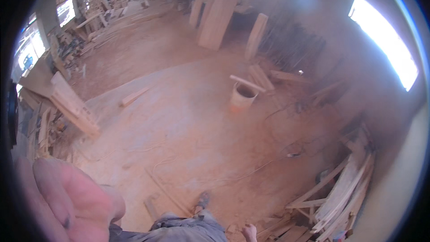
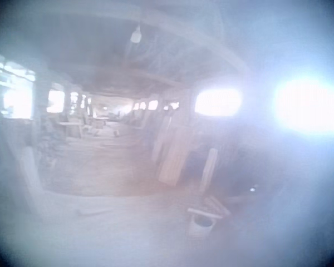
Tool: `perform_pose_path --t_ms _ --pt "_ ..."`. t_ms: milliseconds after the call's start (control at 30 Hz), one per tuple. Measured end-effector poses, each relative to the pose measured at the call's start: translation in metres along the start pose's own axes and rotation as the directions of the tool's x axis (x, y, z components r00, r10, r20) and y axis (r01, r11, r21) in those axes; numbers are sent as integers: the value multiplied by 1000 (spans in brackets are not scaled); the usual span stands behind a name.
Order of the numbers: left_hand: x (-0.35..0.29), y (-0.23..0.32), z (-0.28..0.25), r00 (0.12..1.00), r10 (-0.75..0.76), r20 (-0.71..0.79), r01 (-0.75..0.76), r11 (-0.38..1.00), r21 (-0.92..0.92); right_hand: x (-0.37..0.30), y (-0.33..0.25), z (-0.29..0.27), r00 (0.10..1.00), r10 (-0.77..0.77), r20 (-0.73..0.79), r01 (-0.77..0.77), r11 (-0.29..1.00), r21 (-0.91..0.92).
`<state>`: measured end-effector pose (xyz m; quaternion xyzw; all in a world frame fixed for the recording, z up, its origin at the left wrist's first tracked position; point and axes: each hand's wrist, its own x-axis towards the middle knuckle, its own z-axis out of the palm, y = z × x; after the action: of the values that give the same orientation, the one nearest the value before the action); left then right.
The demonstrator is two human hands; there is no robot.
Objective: The person sands the surfaces and edges of long wooden boards using a handheld power sander, plugs the sander into a power strip, and moves the finished pieces.
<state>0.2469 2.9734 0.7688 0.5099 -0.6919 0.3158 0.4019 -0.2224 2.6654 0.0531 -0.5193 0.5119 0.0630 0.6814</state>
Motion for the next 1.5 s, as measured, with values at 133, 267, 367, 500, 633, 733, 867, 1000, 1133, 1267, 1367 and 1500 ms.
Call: perform_pose_path --t_ms 133,267,367,500,633,733,867,1000,1133,1267,1367,1500 --pt "16 -68 32 972 -162 -168 162 987 -11 9 -269 38 901 -305 -308 258 949 -182" --pt "-39 -177 150 760 -532 -374 415 840 -350 18 -325 4 823 -306 -479 330 943 -35" --pt "-141 -209 156 417 -890 -183 807 456 -376 54 -369 54 926 -226 -301 145 952 -271" --pt "-249 -245 162 -219 -968 -119 880 -144 -452 92 -374 96 975 -166 -146 29 750 -661" --pt "-290 -328 187 -564 -825 42 564 -423 -709 154 -406 120 994 -110 -23 49 608 -792" --pt "-280 -427 216 -443 -855 269 434 -467 -770 204 -459 136 998 -44 -39 0 663 -749" --pt "-221 -546 220 -224 -912 344 733 -390 -557 297 -577 180 997 -43 61 75 597 -799" --pt "-218 -637 226 -55 -977 207 907 -136 -398 404 -708 247 980 -63 191 198 469 -861" --pt "-230 -699 223 164 -982 97 983 172 70 505 -835 316 951 -92 296 308 368 -877" --pt "-303 -727 249 192 -980 59 903 200 379 598 -947 357 921 -108 375 390 300 -871" --pt "-387 -695 268 -309 -950 -35 897 -303 320 653 -1028 368 915 -121 384 403 286 -870" --pt "-526 -553 292 -660 -736 -151 543 -606 582 723 -1112 367 940 -152 305 338 299 -893"
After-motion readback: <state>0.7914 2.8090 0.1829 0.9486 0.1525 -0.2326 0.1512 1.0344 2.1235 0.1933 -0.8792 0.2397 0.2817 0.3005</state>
